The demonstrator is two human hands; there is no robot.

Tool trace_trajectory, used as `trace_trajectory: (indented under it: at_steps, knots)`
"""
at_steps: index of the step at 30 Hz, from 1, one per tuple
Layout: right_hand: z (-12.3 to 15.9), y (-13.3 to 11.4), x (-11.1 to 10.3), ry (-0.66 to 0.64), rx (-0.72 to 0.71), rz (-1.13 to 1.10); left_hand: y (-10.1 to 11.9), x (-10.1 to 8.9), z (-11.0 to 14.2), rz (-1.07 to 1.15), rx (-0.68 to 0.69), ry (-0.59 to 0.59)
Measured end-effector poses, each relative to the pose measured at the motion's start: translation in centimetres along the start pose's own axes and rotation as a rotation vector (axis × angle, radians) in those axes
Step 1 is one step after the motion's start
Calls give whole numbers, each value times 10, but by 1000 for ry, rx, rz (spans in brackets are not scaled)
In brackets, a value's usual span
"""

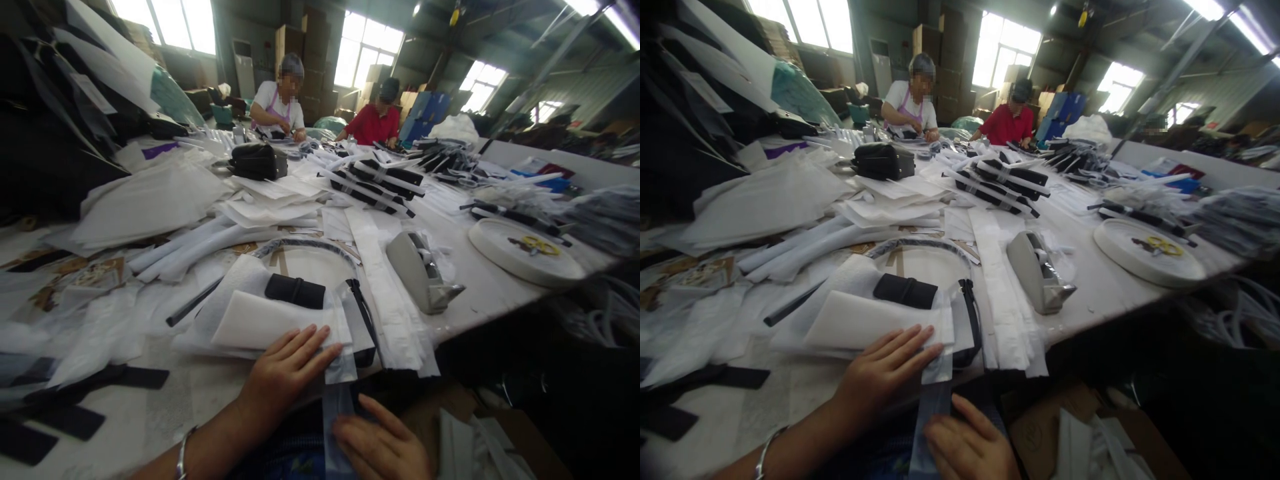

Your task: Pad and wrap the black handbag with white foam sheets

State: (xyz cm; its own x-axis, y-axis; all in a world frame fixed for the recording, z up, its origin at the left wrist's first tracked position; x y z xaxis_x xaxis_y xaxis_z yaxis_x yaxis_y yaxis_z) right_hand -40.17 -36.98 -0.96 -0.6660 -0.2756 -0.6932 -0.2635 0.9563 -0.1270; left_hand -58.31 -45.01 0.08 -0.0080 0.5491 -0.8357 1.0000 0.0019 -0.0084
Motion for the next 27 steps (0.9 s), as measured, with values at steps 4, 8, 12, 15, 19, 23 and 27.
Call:
trace_trajectory:
  at_steps: [4,8,12,15,19,23,27]
  knots:
    - [15,-1,12,-89,16,-39,0,-1,0,2,1,10]
    - [4,-1,5,-150,6,-47,0,1,1,8,-9,13]
    - [-22,2,-15,-223,-144,11,1,4,2,17,-13,-7]
    - [-44,12,-24,-326,-172,62,2,6,3,17,-7,-21]
    - [-71,34,-27,-308,-82,84,3,7,4,11,4,15]
    - [-85,52,-21,-266,2,39,2,9,5,40,-4,40]
    - [-88,71,-13,-317,202,-12,2,12,6,80,-4,89]
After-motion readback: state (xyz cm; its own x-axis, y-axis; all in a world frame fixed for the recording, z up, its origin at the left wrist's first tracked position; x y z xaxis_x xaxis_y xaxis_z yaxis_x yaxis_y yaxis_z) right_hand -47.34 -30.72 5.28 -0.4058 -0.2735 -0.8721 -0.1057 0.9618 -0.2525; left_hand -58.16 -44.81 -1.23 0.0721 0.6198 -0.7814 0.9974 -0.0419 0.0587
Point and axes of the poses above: each hand's wrist, its own z-axis away from the middle knuckle, its own x-axis out of the palm, y = z × x, the point moved 4 cm from there along -z, towards the middle knuckle, and after that the axes turned 4 degrees about -y, right-handed, at the moved point
